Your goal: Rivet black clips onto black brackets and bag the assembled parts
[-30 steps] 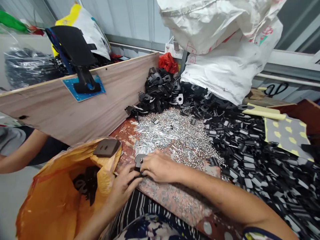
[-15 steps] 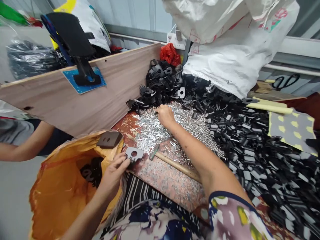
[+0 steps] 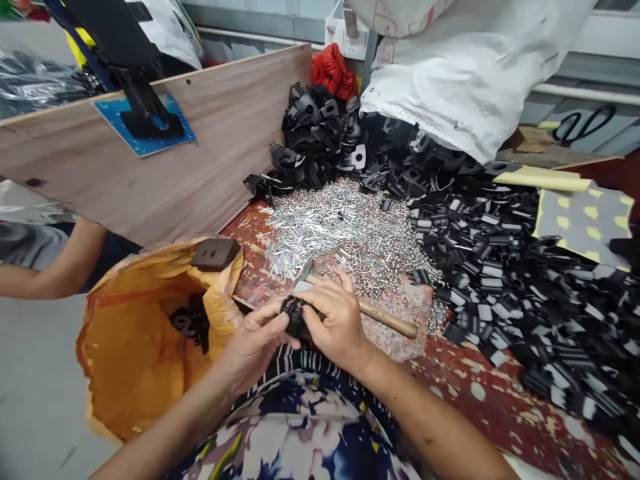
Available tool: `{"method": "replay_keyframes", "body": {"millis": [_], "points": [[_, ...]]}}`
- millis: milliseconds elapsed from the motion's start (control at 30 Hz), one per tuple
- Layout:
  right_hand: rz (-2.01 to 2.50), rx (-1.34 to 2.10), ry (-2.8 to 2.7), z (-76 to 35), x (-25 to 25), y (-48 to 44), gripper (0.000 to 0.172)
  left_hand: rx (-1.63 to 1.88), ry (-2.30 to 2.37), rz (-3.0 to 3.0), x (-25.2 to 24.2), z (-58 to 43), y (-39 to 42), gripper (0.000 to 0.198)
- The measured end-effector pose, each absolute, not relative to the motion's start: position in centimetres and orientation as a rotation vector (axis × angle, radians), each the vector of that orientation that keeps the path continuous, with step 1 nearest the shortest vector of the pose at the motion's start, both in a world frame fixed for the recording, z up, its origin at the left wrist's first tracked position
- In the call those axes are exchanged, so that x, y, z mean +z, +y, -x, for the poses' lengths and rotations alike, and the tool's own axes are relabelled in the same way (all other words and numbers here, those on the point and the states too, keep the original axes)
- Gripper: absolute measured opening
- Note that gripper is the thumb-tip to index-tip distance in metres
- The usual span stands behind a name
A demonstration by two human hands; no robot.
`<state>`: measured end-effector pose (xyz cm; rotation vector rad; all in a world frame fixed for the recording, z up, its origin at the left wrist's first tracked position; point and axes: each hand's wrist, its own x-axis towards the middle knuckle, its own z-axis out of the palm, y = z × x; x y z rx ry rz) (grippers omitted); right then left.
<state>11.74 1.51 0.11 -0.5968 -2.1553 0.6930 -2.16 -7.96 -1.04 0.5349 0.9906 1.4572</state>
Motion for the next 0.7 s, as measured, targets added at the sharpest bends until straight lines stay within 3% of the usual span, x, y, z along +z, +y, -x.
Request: {"method": "replay_keyframes", "body": {"millis": [133,300,567,633,700], "points": [[0.630,0.717,-2.054,-12.4,-0.8,0.7,0.023,1.429,0.980,-0.556,-0.8,1.8,-8.5,0.022],[0.597,0.686,-2.095,-13.2,-1.2,-1.4,0.043,1.400,1.014,-0.633,-1.4,1.9,-8.9,0.026],[0.588,1.246,-2.293,-13.3,-1.0,0.8,0.039,1.360,1.258,-0.858,-3.0,4.3,-9.4,0.025],[0.694,1.018,-2.434,-13.2,-0.4,3.7,0.035,1.393,1.262,-0.819,-3.2,4.9,-9.5,0.017],[0.859,0.559,-2.537,-13.0,-0.1,6.6,0.030,1.447,1.269,-0.752,-3.5,5.4,-9.6,0.013]]}}
